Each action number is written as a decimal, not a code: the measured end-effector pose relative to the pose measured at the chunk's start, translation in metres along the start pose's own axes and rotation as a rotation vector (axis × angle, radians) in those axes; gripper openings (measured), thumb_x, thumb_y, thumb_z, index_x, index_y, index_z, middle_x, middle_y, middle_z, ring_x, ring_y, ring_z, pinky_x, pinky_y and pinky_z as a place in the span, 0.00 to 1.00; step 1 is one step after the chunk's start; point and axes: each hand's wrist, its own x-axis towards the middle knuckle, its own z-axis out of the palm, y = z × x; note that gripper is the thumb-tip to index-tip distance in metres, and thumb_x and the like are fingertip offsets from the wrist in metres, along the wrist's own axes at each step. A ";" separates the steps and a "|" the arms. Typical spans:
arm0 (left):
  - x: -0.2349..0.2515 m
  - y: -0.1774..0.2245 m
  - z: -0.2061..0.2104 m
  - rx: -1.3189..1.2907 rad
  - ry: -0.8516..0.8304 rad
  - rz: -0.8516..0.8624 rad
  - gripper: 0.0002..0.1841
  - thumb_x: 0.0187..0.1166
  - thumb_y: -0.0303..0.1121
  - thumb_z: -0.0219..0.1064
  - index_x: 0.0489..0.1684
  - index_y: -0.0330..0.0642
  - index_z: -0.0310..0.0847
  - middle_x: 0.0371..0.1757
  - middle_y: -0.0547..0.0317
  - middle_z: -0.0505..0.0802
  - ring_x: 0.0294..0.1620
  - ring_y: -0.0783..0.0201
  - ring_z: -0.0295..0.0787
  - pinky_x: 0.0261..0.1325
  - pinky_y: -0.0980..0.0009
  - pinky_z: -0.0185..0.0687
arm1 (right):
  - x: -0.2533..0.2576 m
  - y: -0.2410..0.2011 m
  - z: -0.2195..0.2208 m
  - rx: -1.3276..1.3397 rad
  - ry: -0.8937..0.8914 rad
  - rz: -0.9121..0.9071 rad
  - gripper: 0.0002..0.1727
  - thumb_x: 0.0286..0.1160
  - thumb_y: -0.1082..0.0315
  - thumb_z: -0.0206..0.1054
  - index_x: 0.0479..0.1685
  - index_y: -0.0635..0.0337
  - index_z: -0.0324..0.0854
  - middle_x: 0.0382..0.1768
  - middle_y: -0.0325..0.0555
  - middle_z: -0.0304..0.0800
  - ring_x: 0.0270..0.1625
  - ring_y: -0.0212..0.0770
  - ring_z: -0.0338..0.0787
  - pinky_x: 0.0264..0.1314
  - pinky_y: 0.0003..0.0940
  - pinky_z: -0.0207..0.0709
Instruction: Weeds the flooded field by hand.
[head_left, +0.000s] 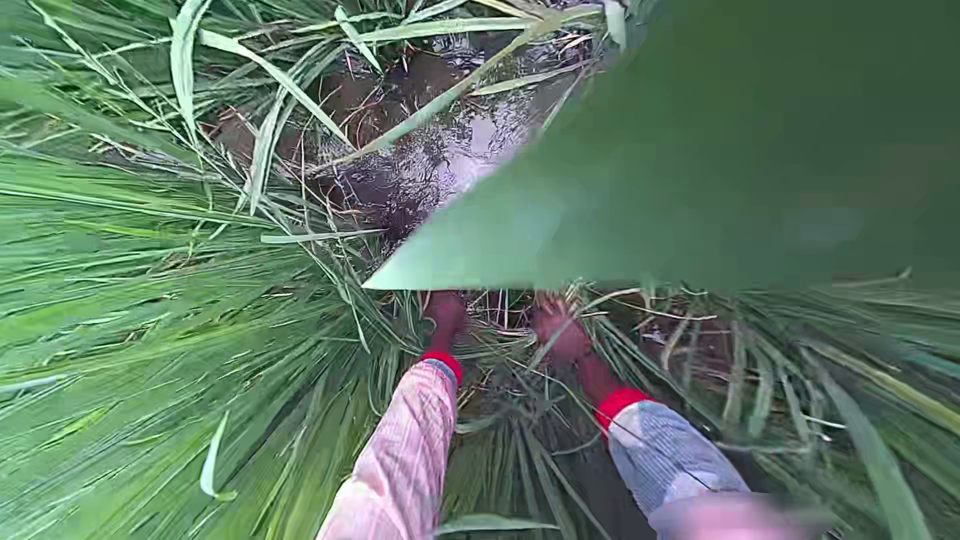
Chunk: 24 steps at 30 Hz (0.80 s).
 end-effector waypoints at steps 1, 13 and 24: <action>0.003 -0.007 0.015 0.021 -0.011 -0.024 0.40 0.84 0.36 0.62 0.91 0.25 0.45 0.88 0.27 0.63 0.88 0.37 0.63 0.85 0.47 0.63 | 0.000 -0.001 0.000 -0.028 -0.046 0.002 0.25 0.88 0.79 0.47 0.83 0.76 0.65 0.91 0.69 0.53 0.95 0.66 0.45 0.93 0.65 0.32; 0.008 -0.022 0.045 0.138 0.217 0.094 0.30 0.84 0.45 0.61 0.75 0.26 0.75 0.82 0.26 0.74 0.87 0.34 0.64 0.87 0.44 0.57 | 0.006 -0.004 -0.004 -0.094 -0.109 -0.001 0.25 0.86 0.82 0.46 0.80 0.74 0.69 0.88 0.66 0.61 0.95 0.65 0.47 0.92 0.67 0.35; 0.036 -0.014 0.052 0.008 0.013 -0.053 0.42 0.82 0.45 0.65 0.89 0.26 0.52 0.92 0.23 0.47 0.95 0.33 0.38 0.93 0.41 0.36 | 0.004 -0.005 -0.004 -0.084 -0.123 0.021 0.24 0.87 0.81 0.46 0.81 0.75 0.67 0.88 0.66 0.61 0.95 0.65 0.46 0.92 0.69 0.34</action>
